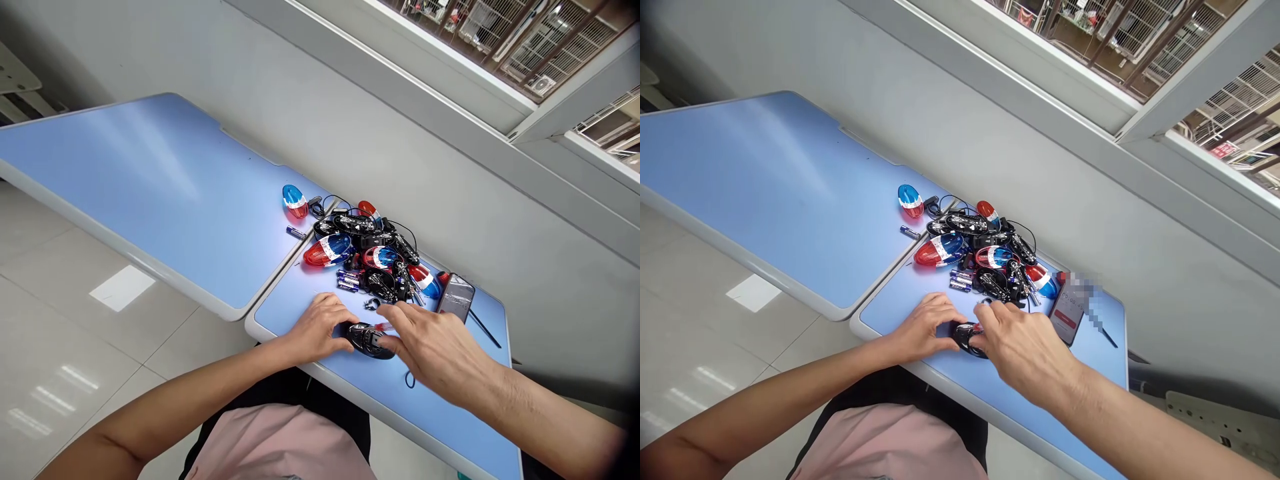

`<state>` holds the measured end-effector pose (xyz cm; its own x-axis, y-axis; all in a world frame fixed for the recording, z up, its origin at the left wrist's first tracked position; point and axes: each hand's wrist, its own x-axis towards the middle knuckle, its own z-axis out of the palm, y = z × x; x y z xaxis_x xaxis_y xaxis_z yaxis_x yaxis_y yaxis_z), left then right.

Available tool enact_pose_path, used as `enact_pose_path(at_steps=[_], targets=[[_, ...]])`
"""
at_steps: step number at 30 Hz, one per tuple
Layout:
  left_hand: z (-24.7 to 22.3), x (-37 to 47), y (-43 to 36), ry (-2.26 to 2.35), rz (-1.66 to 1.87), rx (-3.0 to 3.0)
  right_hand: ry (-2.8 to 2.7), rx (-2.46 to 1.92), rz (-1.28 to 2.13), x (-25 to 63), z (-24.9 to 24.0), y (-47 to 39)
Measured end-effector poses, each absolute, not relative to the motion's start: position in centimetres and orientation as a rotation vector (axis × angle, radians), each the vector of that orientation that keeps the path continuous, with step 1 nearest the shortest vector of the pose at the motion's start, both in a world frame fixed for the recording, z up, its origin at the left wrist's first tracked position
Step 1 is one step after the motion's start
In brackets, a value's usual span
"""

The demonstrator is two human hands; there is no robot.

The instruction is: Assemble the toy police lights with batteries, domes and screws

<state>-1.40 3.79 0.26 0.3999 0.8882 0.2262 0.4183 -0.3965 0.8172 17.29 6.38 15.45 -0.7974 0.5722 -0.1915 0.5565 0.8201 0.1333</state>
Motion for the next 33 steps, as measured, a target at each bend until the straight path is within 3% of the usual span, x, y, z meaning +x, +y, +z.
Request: enact_pose_path(at_steps=[5,11,16,21,26,33], targets=[[0.2,-1.4,3.8,1.112,0.877,1.986,2.790,0.720,0.086,17.5,15.2,6.3],[0.2,-1.4,3.8,1.108,0.892,1.985,2.773,0.838,0.098,17.6,15.4,6.5],[-0.1,-1.3,3.8,1.104,0.913,1.983,2.907,0.570,0.132,18.0,14.8,6.2],[-0.3,-1.2,3.8,1.105,0.909,1.989,2.940,0.748,0.226,18.0,14.7,6.3],[-0.3,-1.2,3.7,1.103,0.891,1.984,2.860,0.568,0.091,18.2,15.6,6.4],[-0.2,-1.2,3.7,1.101,0.897,1.992,2.828,0.555,0.223,18.2,14.9,6.2]])
